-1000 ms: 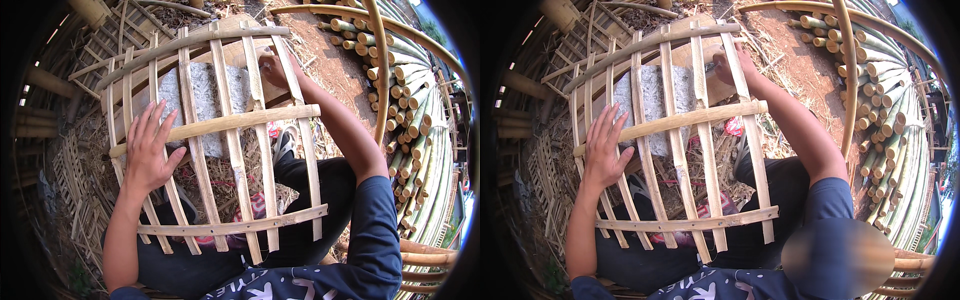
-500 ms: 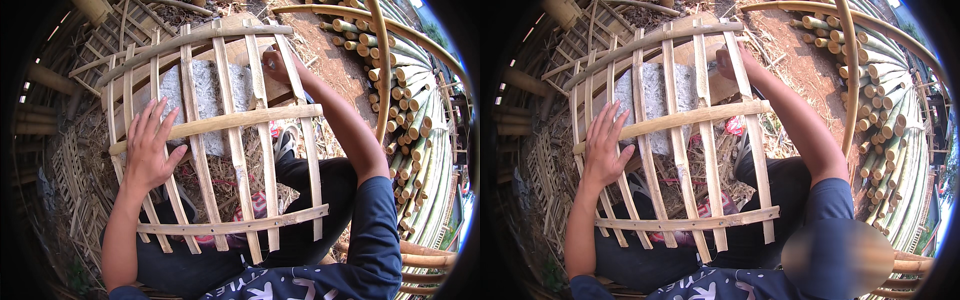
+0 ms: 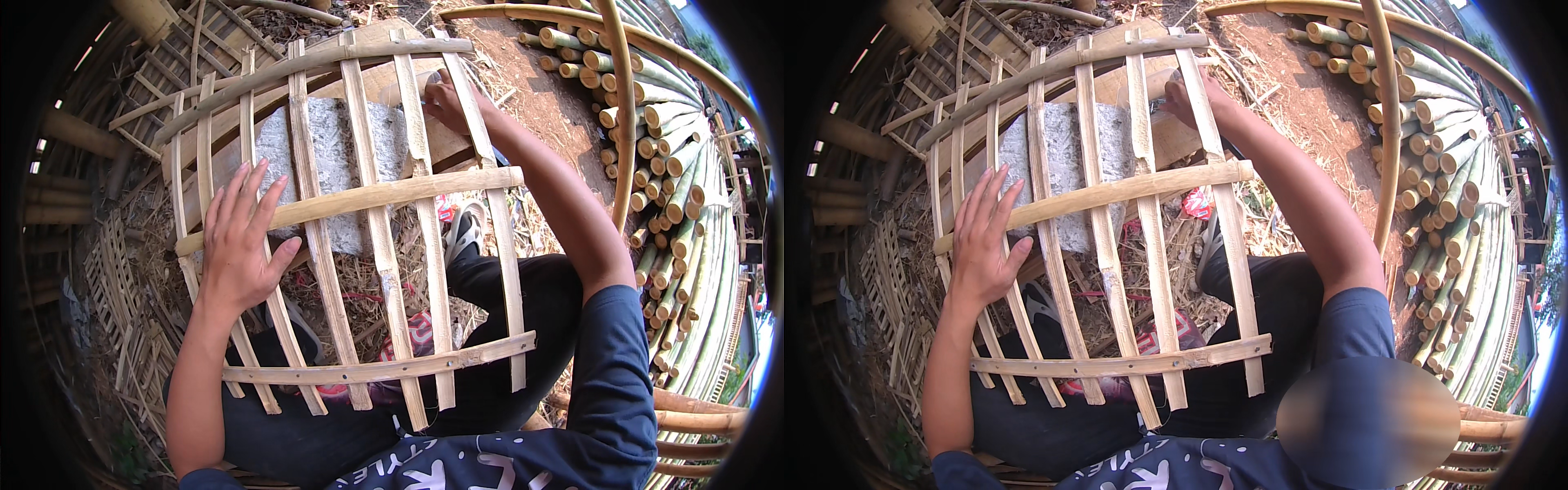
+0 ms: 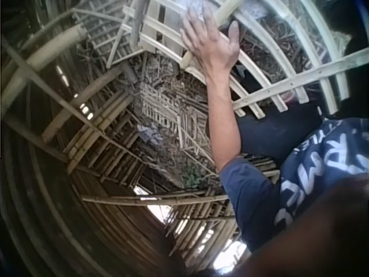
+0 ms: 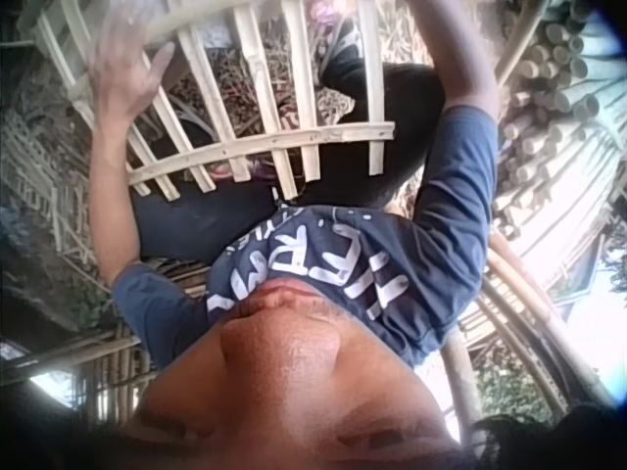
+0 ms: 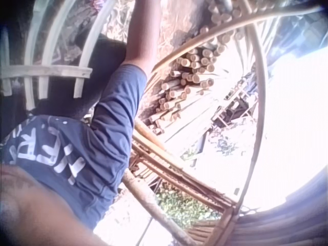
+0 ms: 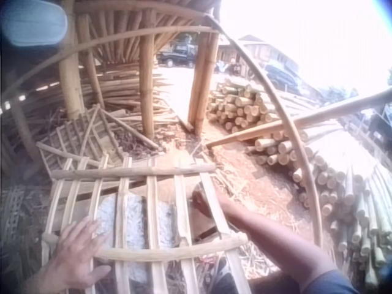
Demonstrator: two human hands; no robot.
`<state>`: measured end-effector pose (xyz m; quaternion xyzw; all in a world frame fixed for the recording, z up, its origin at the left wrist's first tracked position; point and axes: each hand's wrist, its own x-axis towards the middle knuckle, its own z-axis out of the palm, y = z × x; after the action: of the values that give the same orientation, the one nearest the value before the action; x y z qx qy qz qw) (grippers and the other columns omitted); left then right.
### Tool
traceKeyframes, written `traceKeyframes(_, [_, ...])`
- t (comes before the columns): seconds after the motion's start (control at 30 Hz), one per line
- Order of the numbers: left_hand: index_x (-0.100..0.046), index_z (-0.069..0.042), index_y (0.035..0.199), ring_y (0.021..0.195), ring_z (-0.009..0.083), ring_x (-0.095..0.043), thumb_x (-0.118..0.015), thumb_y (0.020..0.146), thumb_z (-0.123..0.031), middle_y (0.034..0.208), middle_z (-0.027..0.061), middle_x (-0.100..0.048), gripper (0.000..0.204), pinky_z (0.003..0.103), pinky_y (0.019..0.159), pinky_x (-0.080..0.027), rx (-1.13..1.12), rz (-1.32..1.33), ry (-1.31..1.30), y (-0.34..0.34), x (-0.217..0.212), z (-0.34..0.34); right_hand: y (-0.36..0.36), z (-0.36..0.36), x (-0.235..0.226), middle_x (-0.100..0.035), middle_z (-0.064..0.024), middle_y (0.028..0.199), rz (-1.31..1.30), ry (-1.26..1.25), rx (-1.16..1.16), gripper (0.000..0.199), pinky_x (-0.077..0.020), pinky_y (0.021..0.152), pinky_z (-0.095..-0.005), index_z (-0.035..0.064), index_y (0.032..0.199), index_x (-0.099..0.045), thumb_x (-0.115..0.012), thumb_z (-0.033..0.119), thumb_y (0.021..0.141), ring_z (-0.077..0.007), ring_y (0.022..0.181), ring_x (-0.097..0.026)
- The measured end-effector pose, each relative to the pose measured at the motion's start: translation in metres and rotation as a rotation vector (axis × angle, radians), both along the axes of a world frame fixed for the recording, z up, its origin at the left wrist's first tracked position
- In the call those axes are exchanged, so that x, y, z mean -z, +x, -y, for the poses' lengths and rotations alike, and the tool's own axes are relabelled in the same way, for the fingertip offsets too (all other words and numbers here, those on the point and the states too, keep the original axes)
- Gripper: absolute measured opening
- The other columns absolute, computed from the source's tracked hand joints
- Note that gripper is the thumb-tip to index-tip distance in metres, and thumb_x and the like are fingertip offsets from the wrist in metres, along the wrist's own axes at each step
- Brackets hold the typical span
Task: The person constructs a bamboo lattice structure by hand, using a hammer to secure bamboo slats together and then lifting and turning the completed piece.
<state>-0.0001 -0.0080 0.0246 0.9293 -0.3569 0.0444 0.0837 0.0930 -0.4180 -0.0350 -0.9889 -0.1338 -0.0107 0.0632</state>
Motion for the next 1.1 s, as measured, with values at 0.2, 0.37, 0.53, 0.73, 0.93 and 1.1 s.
traceKeyframes(0.2, [-0.045, -0.016, 0.149, 0.147, 0.0366, -0.03, -0.046, 0.094, -0.064, 0.158, 0.0133, -0.036, 0.073, 0.055, 0.118, -0.021, 0.007, 0.005, -0.002, 0.001, -0.001, 0.002, 0.006, 0.014, 0.013, -0.056, -0.0253, 0.102, 0.101, -0.036, -0.141, 0.023, -0.0493, 0.082, -0.0495, 0.0025, 0.095, -0.063, -0.067, 0.025, 0.091, -0.0416, 0.093, -0.057])
traceKeyframes(0.37, [-0.045, -0.015, 0.149, 0.147, 0.0369, -0.03, -0.047, 0.093, -0.064, 0.158, 0.0134, -0.036, 0.074, 0.055, 0.118, -0.021, 0.007, 0.002, -0.002, 0.001, 0.0, 0.001, 0.004, 0.015, 0.025, -0.062, -0.0247, 0.1, 0.361, 0.005, -0.204, 0.029, -0.0483, 0.079, -0.0586, 0.0022, 0.09, -0.055, -0.073, 0.024, 0.085, -0.0453, 0.103, -0.056])
traceKeyframes(0.53, [-0.045, -0.015, 0.149, 0.146, 0.037, -0.03, -0.047, 0.093, -0.063, 0.158, 0.0135, -0.036, 0.074, 0.055, 0.118, -0.021, 0.013, 0.008, -0.006, 0.002, 0.001, 0.0, 0.005, 0.017, 0.029, -0.059, -0.027, 0.114, 0.442, -0.01, -0.263, 0.028, -0.0413, 0.089, -0.0631, 0.0036, 0.09, -0.055, -0.073, 0.025, 0.085, -0.0475, 0.111, -0.05])
traceKeyframes(0.73, [-0.045, -0.017, 0.149, 0.146, 0.0369, -0.03, -0.048, 0.093, -0.063, 0.158, 0.0133, -0.036, 0.073, 0.056, 0.118, -0.022, 0.005, 0.0, -0.008, 0.001, 0.0, 0.0, 0.0, 0.012, 0.023, -0.057, -0.0257, 0.12, 0.442, -0.041, -0.218, 0.029, -0.0359, 0.1, -0.0609, 0.0031, 0.09, -0.058, -0.074, 0.026, 0.084, -0.0463, 0.123, -0.042])
traceKeyframes(0.93, [-0.045, -0.017, 0.149, 0.146, 0.0371, -0.031, -0.049, 0.093, -0.061, 0.158, 0.0133, -0.036, 0.072, 0.056, 0.118, -0.023, 0.006, 0.001, -0.011, 0.001, -0.002, 0.001, 0.001, 0.015, 0.027, -0.053, -0.0244, 0.127, 0.371, -0.051, -0.17, 0.027, -0.0329, 0.105, -0.0593, 0.0039, 0.092, -0.066, -0.075, 0.028, 0.084, -0.0454, 0.128, -0.038])
traceKeyframes(1.1, [-0.045, -0.016, 0.149, 0.146, 0.0373, -0.031, -0.051, 0.093, -0.06, 0.157, 0.0138, -0.037, 0.071, 0.056, 0.118, -0.023, 0.016, 0.0, -0.021, 0.002, -0.001, 0.005, 0.001, 0.018, 0.028, -0.055, -0.0242, 0.125, 0.301, -0.063, -0.113, 0.027, -0.0305, 0.107, -0.06, 0.0034, 0.091, -0.069, -0.074, 0.029, 0.085, -0.0464, 0.128, -0.038])
